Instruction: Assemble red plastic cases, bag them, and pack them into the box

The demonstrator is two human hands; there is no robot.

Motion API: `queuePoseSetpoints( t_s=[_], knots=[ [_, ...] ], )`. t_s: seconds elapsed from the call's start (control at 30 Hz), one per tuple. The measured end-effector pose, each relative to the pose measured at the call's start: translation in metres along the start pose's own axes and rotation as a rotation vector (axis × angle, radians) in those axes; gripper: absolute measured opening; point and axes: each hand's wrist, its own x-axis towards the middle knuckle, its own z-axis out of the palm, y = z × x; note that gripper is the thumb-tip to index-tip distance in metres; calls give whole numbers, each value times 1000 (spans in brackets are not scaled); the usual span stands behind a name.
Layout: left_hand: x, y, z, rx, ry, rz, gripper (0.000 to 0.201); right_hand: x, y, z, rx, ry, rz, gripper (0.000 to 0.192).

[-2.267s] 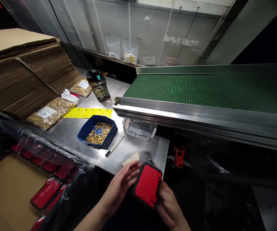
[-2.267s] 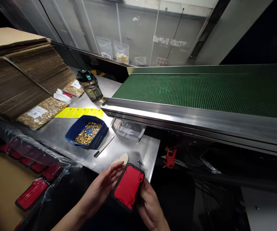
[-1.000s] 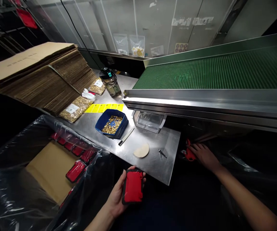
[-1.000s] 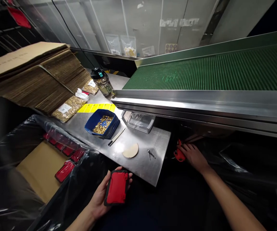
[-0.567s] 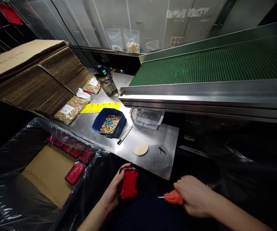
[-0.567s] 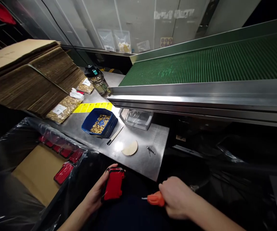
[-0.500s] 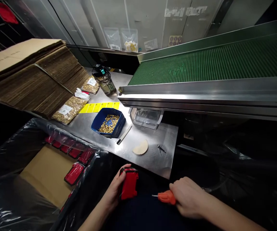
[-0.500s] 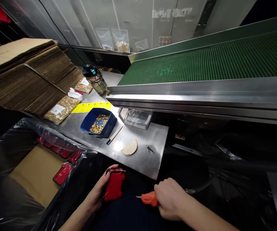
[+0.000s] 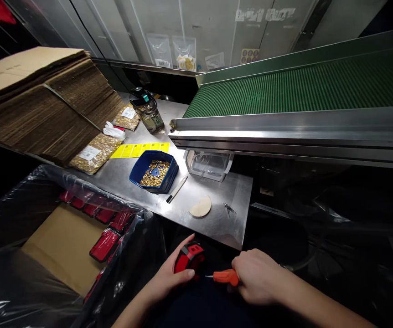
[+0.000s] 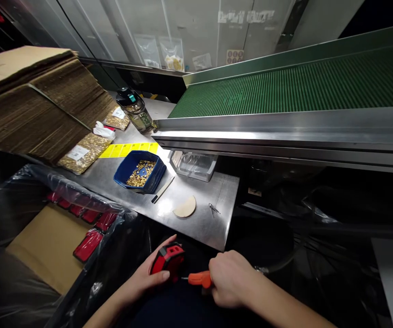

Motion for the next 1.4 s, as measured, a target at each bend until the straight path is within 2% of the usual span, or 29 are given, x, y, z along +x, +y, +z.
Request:
queuePoseSetpoints(
  t_s=[0.17,0.3,0.37,0.43,0.53,0.63,0.7,0.77,0.83,0.9,0.97,1.07,1.13,1.2,1.27,1.4],
  knots=[
    [2,23,11,637,-12,157,110,-25,29,-27,68,-32,78,20],
    [18,29,22,1037,-186,252,97,-28,31,-49,-29,8,91,17],
    [24,31,24,1066,-270,265,95,-25,23,-58,-79,3,60,23],
    [25,33,21,967,-287,240,99,-23,16,-65,-110,-7,74,25],
    [20,31,9,636,-143,114,109,-29,13,-65,-68,-37,79,24],
    [15,21,1,168,-34,-6,89,-42,16,-48,3,-63,68,17],
    [15,14,6,-162,31,-87,79,-48,23,-29,10,-18,112,14],
    [19,10,18,-378,123,-123,78,-51,39,-10,14,110,131,30],
    [29,11,33,-417,194,-102,78,-48,66,6,-44,315,144,47],
    [45,13,45,-340,233,-58,79,-36,103,18,-180,515,206,57],
    [64,15,53,-213,256,-11,78,-15,143,25,-286,627,304,56],
    [90,14,56,-43,297,61,76,25,198,28,-311,659,373,59],
    [101,12,55,29,307,78,74,52,226,31,-293,682,430,50],
    [107,12,51,147,301,95,67,73,244,38,-256,719,513,34],
    [109,14,48,368,320,137,59,89,253,49,-198,766,610,26],
    [107,24,44,810,354,176,48,108,254,76,-29,863,784,33]
  ],
)
